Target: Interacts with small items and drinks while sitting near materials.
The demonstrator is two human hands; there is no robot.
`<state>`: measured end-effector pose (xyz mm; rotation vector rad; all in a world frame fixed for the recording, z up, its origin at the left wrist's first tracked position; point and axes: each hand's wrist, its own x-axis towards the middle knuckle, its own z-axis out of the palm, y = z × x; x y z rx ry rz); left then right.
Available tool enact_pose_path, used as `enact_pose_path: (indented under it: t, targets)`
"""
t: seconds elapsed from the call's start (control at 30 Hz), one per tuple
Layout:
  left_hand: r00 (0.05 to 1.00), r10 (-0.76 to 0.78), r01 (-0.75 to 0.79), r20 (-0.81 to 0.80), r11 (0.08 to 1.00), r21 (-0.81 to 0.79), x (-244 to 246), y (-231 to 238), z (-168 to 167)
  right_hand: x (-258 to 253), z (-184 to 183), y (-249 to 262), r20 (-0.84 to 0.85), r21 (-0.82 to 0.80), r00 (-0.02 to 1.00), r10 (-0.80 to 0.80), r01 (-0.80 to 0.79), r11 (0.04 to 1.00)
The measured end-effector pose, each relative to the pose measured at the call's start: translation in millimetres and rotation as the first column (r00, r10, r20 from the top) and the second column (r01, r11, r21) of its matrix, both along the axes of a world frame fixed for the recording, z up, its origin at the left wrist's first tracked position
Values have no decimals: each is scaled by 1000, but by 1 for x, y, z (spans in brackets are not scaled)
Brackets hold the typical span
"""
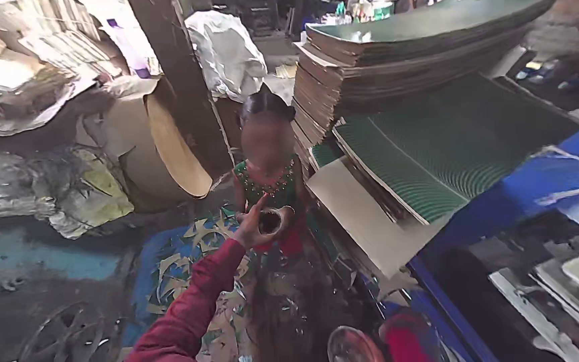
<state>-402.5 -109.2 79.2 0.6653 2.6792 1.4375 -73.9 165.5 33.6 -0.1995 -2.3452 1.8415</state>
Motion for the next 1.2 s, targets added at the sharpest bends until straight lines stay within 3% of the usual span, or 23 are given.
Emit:
enact_pose_path:
  t: [0.1, 0.3, 0.4, 0.5, 0.63, 0.77, 0.97, 1.2]
  targets:
    - [998, -55, 56, 38, 998, -27, 16, 2, 8, -12, 9, -6, 52, 76, 998, -32, 28, 997]
    - [981, -196, 195, 1, 973, -124, 52, 11, 34, -38, -11, -16, -63, 149, 995, -80, 89, 985]
    - [948, -308, 296, -79, 945, -142, 72, 18, 42, -46, -10, -17, -31, 156, 996, -88, 92, 983]
    - [896, -440, 431, -56, 894, -124, 90, 28, 51, -54, -13, -18, -78, 216, 993, -94, 109, 970]
    - [829, -559, 553, 6, 819, -155, 111, 44, 63, -57, -15, -18, -61, 133, 996, -68, 76, 988]
    - [779, -625, 619, 46, 755, -215, 125, 58, 70, -57, -13, -22, -85, 72, 993, -88, 94, 993]
    - [741, -657, 658, 140, 669, -345, 132, 74, 79, -55, -12, -22, -97, 120, 987, -129, 140, 983]
    - [714, -688, 663, 126, 609, -435, 134, 84, 84, -53, -18, -16, -125, 88, 985, -119, 130, 988]
